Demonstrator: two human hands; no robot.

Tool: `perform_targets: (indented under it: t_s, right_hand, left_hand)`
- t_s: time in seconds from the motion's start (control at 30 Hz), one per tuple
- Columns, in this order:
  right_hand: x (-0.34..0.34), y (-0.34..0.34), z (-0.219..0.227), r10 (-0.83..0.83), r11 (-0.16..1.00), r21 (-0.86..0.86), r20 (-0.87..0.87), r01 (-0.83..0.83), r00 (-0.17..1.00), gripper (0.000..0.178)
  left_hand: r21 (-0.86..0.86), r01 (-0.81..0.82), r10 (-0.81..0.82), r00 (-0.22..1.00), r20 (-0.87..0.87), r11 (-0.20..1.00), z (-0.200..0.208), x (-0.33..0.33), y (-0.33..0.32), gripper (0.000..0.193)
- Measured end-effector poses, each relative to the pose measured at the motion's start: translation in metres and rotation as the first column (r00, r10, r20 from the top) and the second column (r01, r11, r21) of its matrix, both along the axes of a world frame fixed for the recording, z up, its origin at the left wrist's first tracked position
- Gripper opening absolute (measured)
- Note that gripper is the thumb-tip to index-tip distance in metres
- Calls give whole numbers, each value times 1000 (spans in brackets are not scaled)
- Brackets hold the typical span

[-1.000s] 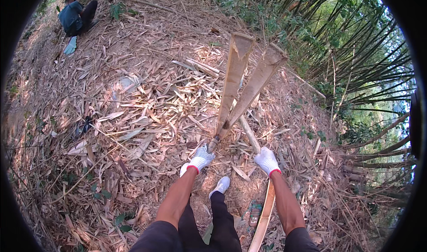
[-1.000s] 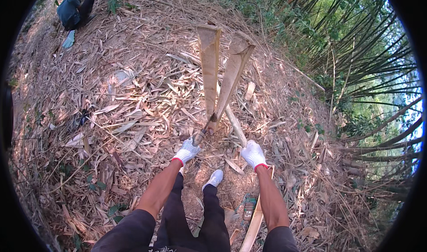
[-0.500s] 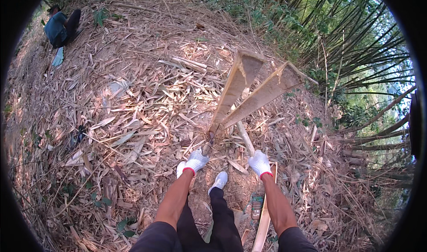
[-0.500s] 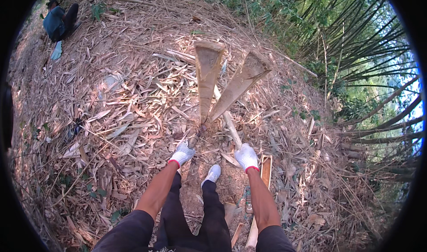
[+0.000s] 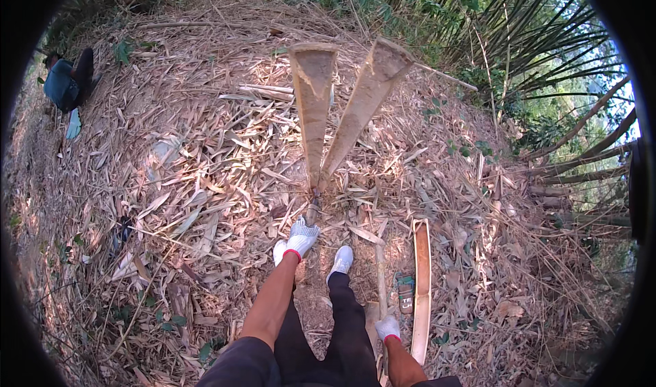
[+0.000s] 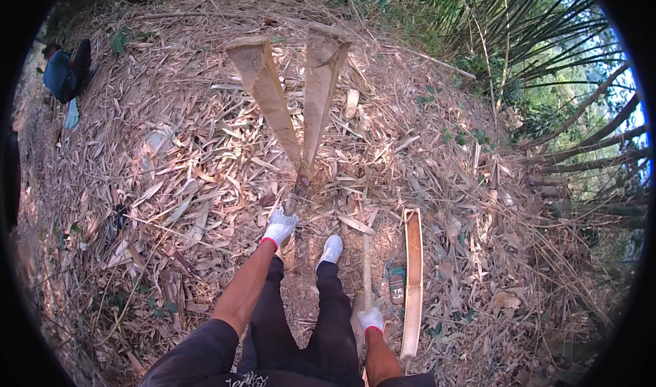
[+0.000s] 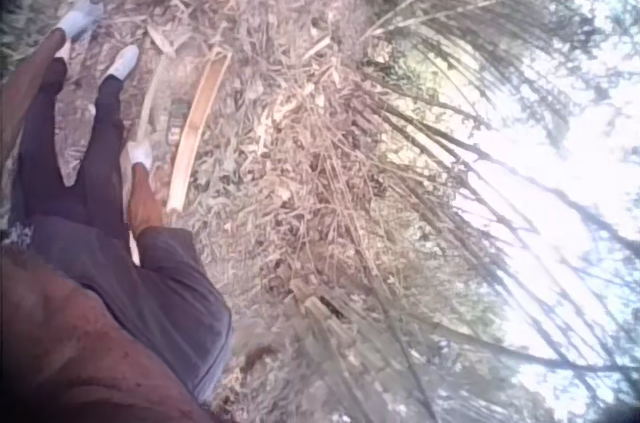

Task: The person uses a machete and a wooden mallet to split bamboo stalks into thin strips in a bamboo grove. They repeatedly position the bamboo, strike it with the mallet to drive the blade through, and separate the resulting pieces.

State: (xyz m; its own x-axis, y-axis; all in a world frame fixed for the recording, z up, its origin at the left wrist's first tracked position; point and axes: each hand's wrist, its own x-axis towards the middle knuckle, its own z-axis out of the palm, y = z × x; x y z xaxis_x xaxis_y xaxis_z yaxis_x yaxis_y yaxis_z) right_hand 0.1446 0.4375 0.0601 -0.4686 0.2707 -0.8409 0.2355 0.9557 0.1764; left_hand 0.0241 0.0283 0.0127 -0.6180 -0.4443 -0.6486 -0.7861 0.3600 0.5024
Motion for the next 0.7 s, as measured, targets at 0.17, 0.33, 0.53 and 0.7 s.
perform_targets:
  t_s: [0.17,0.33,0.53,0.7]
  right_hand:
    - [-70,-63,15,8,980,-197,-100,-28,995,60]
    - [-260,-253,189,-601,285,-943,-316,-173,734,52]
    - [-315,-361,338,-686,-100,-767,-408,-633,602,50]
    - [-313,-379,342,-558,17,-807,-497,-590,664,19]
  left_hand:
    - [-36,26,-29,997,-70,999,-24,11,-2,48]
    - [-4,-30,30,999,-29,1000,-12,13,1,45]
    - [-15,-40,41,996,78,999,6,12,19,51]
    - [-47,-56,56,998,4,997,-15,28,22,51]
